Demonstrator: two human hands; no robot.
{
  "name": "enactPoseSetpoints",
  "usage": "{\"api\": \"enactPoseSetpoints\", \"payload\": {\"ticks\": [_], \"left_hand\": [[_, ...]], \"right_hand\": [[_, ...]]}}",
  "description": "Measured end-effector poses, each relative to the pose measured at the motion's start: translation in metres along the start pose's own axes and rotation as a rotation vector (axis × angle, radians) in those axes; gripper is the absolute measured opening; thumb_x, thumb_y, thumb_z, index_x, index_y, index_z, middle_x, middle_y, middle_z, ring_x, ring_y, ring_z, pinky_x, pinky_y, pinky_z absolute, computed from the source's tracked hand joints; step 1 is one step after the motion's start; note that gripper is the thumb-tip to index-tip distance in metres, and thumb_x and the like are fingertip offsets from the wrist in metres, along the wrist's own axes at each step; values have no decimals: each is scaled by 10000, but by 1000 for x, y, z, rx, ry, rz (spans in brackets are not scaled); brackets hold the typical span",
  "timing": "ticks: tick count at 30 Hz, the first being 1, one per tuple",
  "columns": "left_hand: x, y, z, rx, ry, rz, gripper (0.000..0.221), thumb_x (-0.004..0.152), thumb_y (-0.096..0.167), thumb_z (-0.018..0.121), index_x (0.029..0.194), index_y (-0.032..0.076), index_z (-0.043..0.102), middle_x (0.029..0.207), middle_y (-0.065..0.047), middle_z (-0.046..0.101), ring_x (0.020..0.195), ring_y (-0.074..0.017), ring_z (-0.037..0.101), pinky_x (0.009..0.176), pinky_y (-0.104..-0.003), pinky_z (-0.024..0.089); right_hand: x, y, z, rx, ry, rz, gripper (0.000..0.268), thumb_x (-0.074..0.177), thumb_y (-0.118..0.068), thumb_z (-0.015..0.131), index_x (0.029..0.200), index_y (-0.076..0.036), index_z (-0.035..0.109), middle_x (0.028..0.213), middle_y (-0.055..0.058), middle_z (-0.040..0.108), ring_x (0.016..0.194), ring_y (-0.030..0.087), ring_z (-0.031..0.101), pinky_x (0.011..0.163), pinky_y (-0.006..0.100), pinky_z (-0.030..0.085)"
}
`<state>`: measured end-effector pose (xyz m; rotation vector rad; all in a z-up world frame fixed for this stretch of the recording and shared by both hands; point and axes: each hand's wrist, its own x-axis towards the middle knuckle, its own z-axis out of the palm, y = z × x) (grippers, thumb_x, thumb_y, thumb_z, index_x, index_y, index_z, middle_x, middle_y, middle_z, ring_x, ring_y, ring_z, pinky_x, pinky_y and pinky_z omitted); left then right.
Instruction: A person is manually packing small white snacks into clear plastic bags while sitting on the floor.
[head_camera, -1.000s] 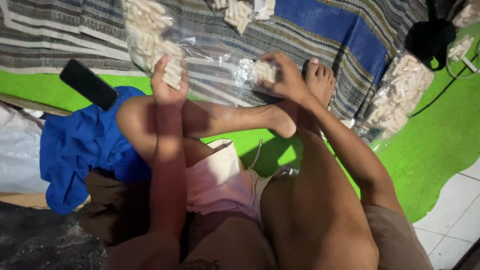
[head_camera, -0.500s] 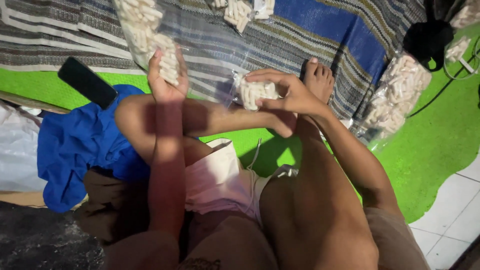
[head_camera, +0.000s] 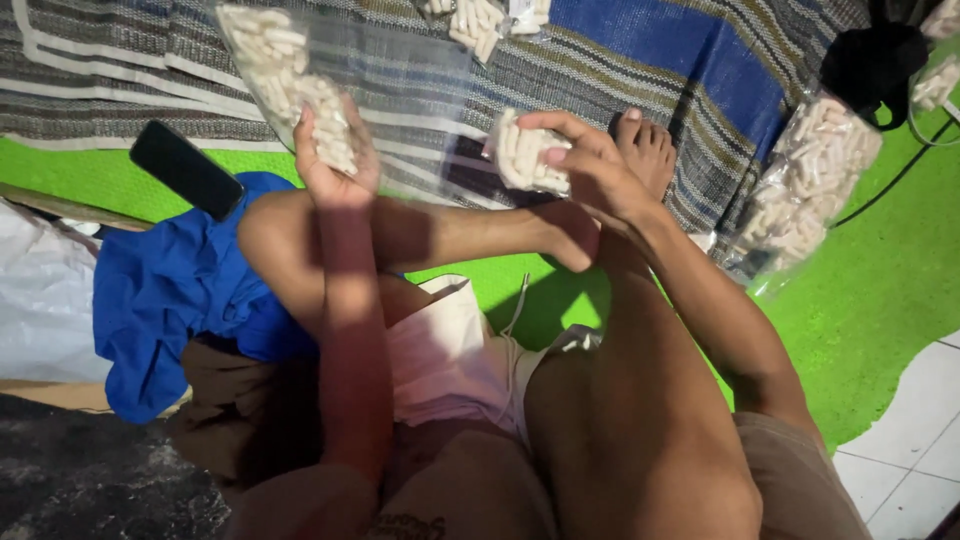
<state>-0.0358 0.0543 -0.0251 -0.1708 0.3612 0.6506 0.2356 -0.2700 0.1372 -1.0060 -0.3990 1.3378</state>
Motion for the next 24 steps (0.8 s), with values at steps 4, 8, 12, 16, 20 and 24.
{"api": "enactPoseSetpoints", "payload": {"ticks": [4, 8, 12, 16, 20, 24], "left_hand": [[1, -4, 6, 31, 26, 27, 568, 1136, 154, 833, 1677, 90, 674, 1562, -93, 819, 1401, -246, 817, 1197, -371, 735], [5, -3, 9, 18, 18, -9, 481, 1140, 168, 835, 1598, 70, 727, 1515, -98, 846, 1363, -221, 831, 1226, -340, 719], [2, -6, 21, 21, 15, -79, 517, 1119, 182, 862, 1606, 83, 721, 1465, -91, 860, 1287, -208, 851, 1156, -304, 724], [5, -12, 17, 39, 24, 3, 531, 1136, 141, 829, 1637, 33, 688, 1542, -135, 822, 1384, -246, 819, 1275, -391, 716], [8, -13, 2, 102, 111, -12, 515, 1097, 143, 863, 1584, 40, 728, 1489, -147, 848, 1312, -295, 851, 1145, -406, 751], [5, -19, 0, 213, 194, 25, 534, 1077, 159, 857, 1583, 67, 712, 1469, -175, 827, 1301, -328, 830, 851, -355, 732]], "right_hand": [[-6, -14, 11, -205, 69, -64, 597, 1080, 4, 817, 1659, -84, 699, 1342, 104, 832, 932, 82, 748, 815, 163, 621], [-11, -27, 22, -529, 134, -179, 488, 1058, 29, 883, 1512, -128, 799, 1679, 105, 708, 1307, 198, 731, 1128, 295, 608], [-3, -36, 27, -568, 189, -225, 454, 1090, 43, 863, 1528, -57, 796, 1625, 106, 748, 1127, 135, 698, 943, 223, 559], [22, -38, 37, -386, 219, -135, 441, 1087, 20, 867, 1516, -68, 816, 1406, 133, 864, 926, 105, 765, 798, 170, 636], [46, -30, 48, -553, 161, -125, 412, 1090, -44, 873, 1499, -69, 834, 1429, 97, 863, 1019, 117, 760, 871, 210, 621], [69, 2, 50, -291, 213, -175, 426, 1108, -14, 838, 1530, 18, 793, 1479, 142, 855, 1164, 159, 814, 1044, 242, 657]]}}
